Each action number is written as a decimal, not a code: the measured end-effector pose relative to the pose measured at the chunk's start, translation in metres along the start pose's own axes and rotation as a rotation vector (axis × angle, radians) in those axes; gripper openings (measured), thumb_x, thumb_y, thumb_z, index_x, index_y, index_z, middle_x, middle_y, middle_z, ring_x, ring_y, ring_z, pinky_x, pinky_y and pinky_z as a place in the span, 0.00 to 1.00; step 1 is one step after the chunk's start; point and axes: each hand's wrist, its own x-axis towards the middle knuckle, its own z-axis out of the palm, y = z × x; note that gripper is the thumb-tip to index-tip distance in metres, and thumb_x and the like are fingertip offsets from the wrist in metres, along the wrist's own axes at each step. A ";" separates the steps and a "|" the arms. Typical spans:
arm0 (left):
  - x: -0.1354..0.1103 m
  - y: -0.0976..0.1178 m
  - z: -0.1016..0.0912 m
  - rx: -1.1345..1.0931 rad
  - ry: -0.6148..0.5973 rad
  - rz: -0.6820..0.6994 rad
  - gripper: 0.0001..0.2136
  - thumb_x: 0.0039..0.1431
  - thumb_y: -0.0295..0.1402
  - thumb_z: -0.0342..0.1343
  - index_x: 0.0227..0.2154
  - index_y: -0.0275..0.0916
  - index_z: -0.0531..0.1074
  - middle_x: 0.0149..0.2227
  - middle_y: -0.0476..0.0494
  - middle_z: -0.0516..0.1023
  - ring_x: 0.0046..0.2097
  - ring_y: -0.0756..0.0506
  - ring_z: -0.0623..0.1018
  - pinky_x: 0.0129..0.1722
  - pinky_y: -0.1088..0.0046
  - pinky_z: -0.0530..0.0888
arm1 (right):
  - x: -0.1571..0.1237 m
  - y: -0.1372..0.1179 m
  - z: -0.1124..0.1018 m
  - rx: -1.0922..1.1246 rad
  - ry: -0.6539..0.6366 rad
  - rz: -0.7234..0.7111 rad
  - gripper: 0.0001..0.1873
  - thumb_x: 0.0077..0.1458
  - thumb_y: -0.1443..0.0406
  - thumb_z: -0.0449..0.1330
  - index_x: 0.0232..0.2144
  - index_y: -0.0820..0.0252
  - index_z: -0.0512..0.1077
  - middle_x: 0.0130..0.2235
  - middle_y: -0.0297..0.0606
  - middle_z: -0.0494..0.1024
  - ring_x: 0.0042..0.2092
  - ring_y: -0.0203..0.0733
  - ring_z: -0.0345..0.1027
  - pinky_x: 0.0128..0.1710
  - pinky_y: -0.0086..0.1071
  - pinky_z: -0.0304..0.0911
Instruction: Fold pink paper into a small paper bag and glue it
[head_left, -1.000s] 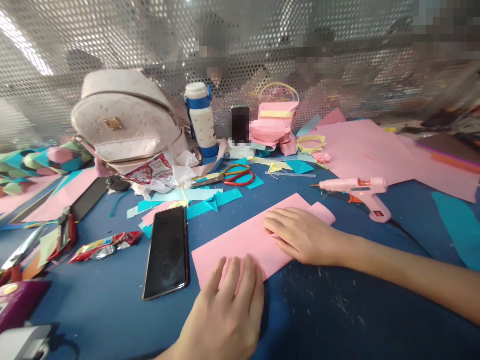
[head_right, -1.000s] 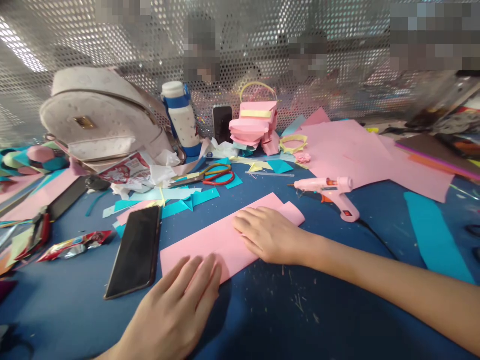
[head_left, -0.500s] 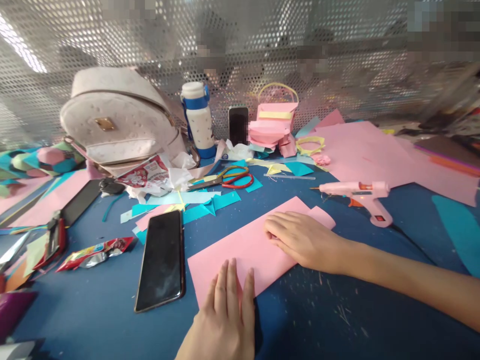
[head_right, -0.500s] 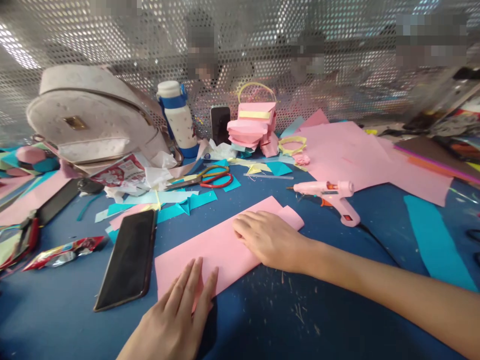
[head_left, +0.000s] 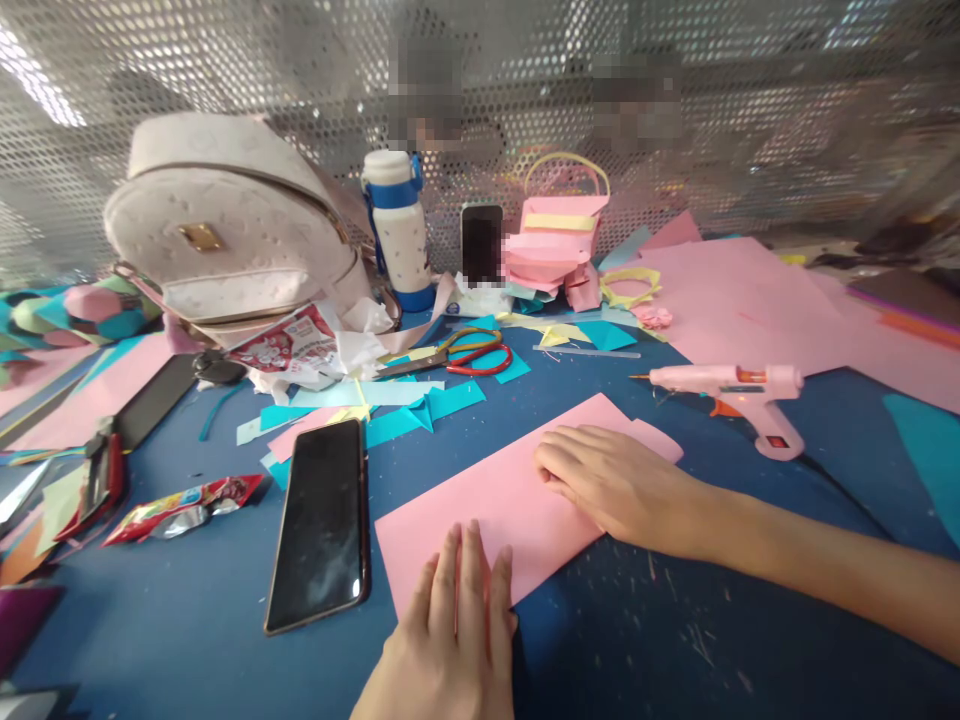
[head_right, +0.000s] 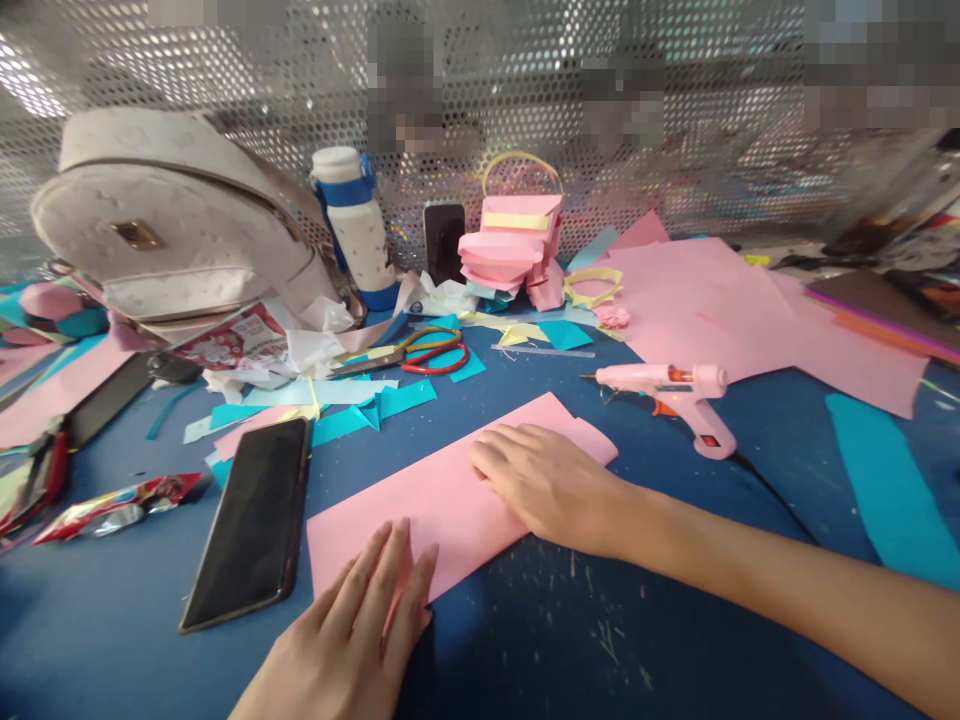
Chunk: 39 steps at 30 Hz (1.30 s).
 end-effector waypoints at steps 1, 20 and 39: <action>0.000 0.000 0.000 -0.008 -0.003 -0.004 0.17 0.62 0.27 0.55 0.53 0.26 0.69 0.50 0.23 0.77 0.52 0.30 0.78 0.42 0.61 0.80 | 0.000 0.000 0.000 -0.002 0.003 -0.002 0.10 0.68 0.68 0.45 0.36 0.60 0.65 0.39 0.40 0.73 0.39 0.44 0.65 0.40 0.38 0.60; -0.006 0.006 0.002 0.040 -0.032 -0.009 0.21 0.60 0.28 0.57 0.55 0.27 0.67 0.47 0.26 0.80 0.49 0.32 0.80 0.42 0.62 0.79 | -0.001 0.005 -0.002 -0.068 0.011 0.008 0.09 0.64 0.69 0.48 0.35 0.61 0.68 0.38 0.42 0.75 0.39 0.46 0.67 0.41 0.40 0.63; -0.004 0.007 0.000 0.044 0.039 -0.006 0.14 0.62 0.20 0.44 0.46 0.25 0.73 0.44 0.35 0.82 0.45 0.39 0.82 0.38 0.70 0.80 | -0.002 0.007 0.000 -0.039 -0.040 0.033 0.10 0.63 0.68 0.47 0.35 0.61 0.68 0.37 0.42 0.74 0.39 0.47 0.66 0.40 0.41 0.63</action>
